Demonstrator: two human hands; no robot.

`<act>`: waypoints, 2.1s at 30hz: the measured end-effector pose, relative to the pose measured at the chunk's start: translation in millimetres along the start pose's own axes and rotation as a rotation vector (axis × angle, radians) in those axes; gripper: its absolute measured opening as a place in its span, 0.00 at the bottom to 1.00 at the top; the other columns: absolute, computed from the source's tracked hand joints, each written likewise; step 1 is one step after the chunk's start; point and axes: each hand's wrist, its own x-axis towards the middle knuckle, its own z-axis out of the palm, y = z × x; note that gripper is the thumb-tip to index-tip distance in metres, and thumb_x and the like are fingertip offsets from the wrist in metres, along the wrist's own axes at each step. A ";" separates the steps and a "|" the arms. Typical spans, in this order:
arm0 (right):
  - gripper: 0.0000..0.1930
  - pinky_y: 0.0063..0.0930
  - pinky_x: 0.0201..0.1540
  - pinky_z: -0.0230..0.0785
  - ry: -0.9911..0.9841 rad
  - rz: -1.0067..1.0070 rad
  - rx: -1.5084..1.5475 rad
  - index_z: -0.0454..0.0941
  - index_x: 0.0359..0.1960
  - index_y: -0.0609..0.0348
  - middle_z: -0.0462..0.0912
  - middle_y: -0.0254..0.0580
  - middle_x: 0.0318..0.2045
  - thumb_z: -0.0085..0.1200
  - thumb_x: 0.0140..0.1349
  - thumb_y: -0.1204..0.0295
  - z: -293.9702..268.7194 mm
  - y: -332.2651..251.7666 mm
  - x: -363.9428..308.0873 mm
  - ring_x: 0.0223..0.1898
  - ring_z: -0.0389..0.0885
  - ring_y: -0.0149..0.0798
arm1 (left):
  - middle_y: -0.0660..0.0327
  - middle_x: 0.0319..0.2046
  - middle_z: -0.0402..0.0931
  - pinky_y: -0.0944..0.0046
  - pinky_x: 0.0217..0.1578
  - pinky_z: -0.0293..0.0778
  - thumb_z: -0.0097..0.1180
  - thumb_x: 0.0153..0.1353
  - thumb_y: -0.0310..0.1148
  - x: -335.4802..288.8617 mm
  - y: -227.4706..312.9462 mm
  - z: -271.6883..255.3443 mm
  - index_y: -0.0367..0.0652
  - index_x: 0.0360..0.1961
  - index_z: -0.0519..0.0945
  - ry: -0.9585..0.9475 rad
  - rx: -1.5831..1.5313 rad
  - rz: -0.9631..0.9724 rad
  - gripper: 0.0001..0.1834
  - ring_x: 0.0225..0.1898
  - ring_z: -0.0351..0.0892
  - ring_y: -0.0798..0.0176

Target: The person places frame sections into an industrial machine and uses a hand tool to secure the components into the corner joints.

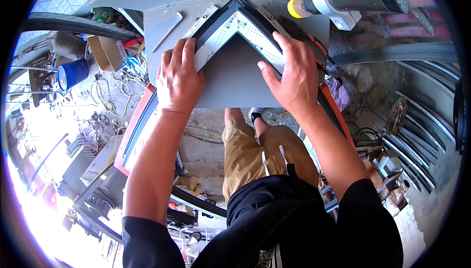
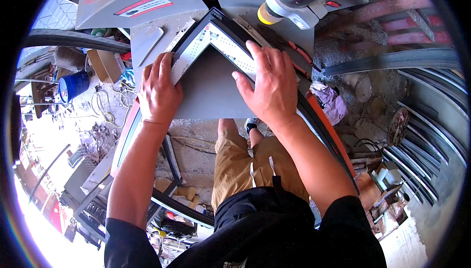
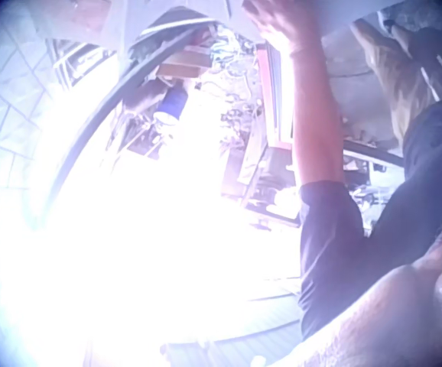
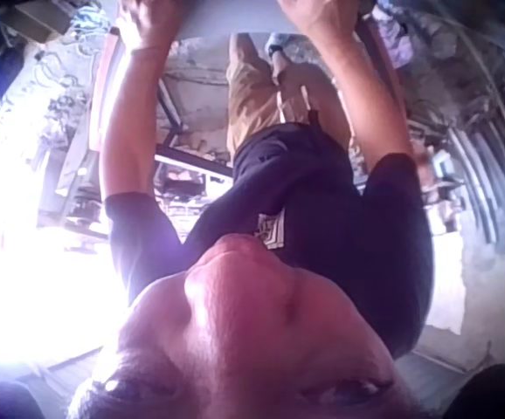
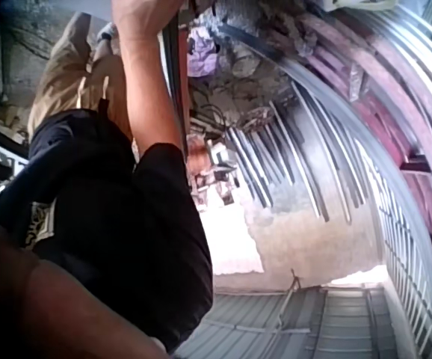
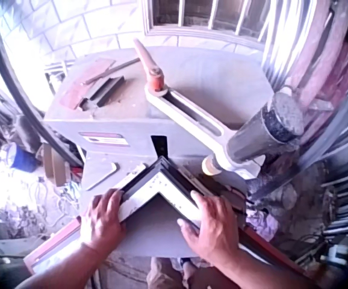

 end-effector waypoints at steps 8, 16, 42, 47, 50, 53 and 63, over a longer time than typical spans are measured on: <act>0.42 0.50 0.59 0.83 -0.033 -0.112 -0.086 0.77 0.77 0.60 0.89 0.56 0.51 0.73 0.70 0.46 7.9 -28.9 74.2 0.55 0.89 0.58 | 0.57 0.67 0.83 0.44 0.65 0.84 0.72 0.55 0.24 0.8 0.8 -1.0 0.47 0.71 0.80 0.042 0.013 0.004 0.39 0.64 0.85 0.43; 0.59 0.46 0.63 0.87 -0.488 0.073 -0.208 0.64 0.86 0.66 0.92 0.68 0.59 0.69 0.68 0.31 18.1 -33.2 120.1 0.61 0.93 0.60 | 0.59 0.66 0.83 0.45 0.64 0.84 0.74 0.54 0.25 0.0 0.0 0.7 0.48 0.70 0.80 0.044 -0.010 -0.005 0.38 0.62 0.85 0.45; 0.41 0.57 0.80 0.71 -0.528 0.202 -0.249 0.73 0.81 0.57 0.85 0.64 0.72 0.38 0.87 0.35 50.9 -35.3 140.4 0.75 0.81 0.63 | 0.58 0.59 0.84 0.42 0.59 0.83 0.61 0.65 0.27 -4.7 -10.8 16.1 0.51 0.64 0.81 0.124 -0.103 -0.025 0.25 0.60 0.85 0.46; 0.40 0.56 0.79 0.72 -0.499 0.178 -0.261 0.75 0.79 0.61 0.86 0.66 0.69 0.38 0.87 0.37 51.6 -34.9 140.3 0.73 0.83 0.64 | 0.59 0.66 0.84 0.46 0.63 0.85 0.74 0.54 0.25 -5.0 -11.0 13.0 0.49 0.68 0.80 0.080 -0.096 -0.029 0.37 0.62 0.85 0.46; 0.44 0.56 0.81 0.70 -0.545 0.200 -0.302 0.71 0.84 0.55 0.83 0.63 0.74 0.35 0.86 0.32 50.5 -35.1 142.7 0.77 0.79 0.63 | 0.60 0.66 0.84 0.46 0.63 0.85 0.74 0.54 0.24 -5.3 -9.6 12.1 0.49 0.68 0.80 0.076 -0.096 -0.033 0.38 0.63 0.85 0.46; 0.44 0.56 0.81 0.70 -0.548 0.205 -0.305 0.70 0.85 0.55 0.83 0.63 0.74 0.35 0.86 0.32 51.2 -35.4 142.6 0.77 0.79 0.64 | 0.55 0.59 0.84 0.44 0.59 0.84 0.61 0.64 0.26 -5.8 -10.9 14.1 0.49 0.67 0.80 0.143 -0.089 0.007 0.27 0.59 0.86 0.46; 0.43 0.57 0.80 0.71 -0.519 0.170 -0.336 0.71 0.83 0.59 0.86 0.67 0.69 0.36 0.87 0.34 56.9 -35.7 140.9 0.73 0.83 0.67 | 0.58 0.65 0.85 0.44 0.63 0.85 0.73 0.55 0.25 -7.2 -13.4 16.5 0.49 0.69 0.80 0.082 -0.099 -0.035 0.37 0.63 0.86 0.44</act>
